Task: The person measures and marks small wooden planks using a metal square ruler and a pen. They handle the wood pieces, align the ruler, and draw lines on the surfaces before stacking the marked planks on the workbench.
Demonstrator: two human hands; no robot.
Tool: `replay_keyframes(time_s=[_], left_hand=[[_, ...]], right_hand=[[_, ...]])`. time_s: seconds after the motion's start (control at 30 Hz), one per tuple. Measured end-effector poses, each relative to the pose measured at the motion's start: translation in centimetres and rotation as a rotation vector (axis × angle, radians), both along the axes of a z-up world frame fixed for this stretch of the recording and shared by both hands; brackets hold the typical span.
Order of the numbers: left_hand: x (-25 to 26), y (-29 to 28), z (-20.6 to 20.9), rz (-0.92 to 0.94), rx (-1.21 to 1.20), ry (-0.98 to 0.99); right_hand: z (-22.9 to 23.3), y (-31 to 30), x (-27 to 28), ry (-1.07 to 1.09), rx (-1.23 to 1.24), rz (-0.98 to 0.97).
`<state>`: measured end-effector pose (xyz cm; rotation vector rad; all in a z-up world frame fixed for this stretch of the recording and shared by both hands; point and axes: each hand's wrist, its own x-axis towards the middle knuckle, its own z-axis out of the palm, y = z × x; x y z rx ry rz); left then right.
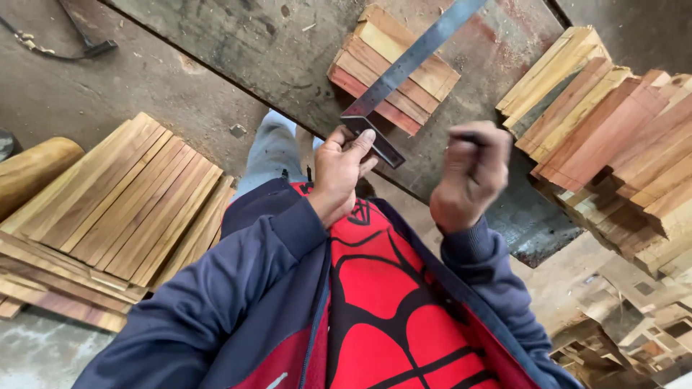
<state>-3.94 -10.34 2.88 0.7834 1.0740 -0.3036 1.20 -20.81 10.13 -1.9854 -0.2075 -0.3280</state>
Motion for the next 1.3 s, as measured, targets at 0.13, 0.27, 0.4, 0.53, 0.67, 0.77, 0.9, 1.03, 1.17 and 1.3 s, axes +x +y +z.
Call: replay_keyframes(time_s=[0.13, 0.27, 0.4, 0.53, 0.67, 0.77, 0.9, 1.03, 1.17, 1.3], left_hand=[[-0.1, -0.4, -3.2, 0.072, -0.045, -0.004], [0.4, -0.3, -4.0, 0.125, -0.073, 0.016], [0.9, -0.3, -4.4, 0.118, -0.077, -0.009], [1.3, -0.3, -4.4, 0.113, -0.085, -0.004], [1.6, -0.2, -3.9, 0.11, -0.096, -0.001], [1.6, -0.1, -4.2, 0.105, -0.11, -0.007], [1.5, -0.2, -4.6, 0.119, -0.137, 0.0], [1.5, 0.1, -4.6, 0.106, -0.151, 0.0], [1.2, -0.1, -4.7, 0.088, -0.165, -0.023], [1.1, 0.2, -4.9, 0.097, -0.188, -0.095]], right_hand=[[-3.4, -2.2, -1.2, 0.139, -0.31, 0.251], [-6.0, -2.6, -1.9, 0.192, -0.478, 0.312], [-6.8, -2.5, -1.5, 0.174, -0.523, 0.307], [-7.5, -3.0, -1.3, 0.189, -0.541, 0.304], [-7.7, -3.0, -1.1, 0.209, -0.525, 0.306], [-7.7, -2.8, -0.9, 0.222, -0.504, 0.305], [-7.6, -3.0, -0.9, 0.257, -0.451, 0.299], [-7.3, -3.4, 0.5, 0.216, -0.372, 0.265], [-6.2, -4.4, 3.2, 0.178, -0.475, 0.19], [-6.2, -4.7, 5.9, 0.227, -0.581, 0.261]])
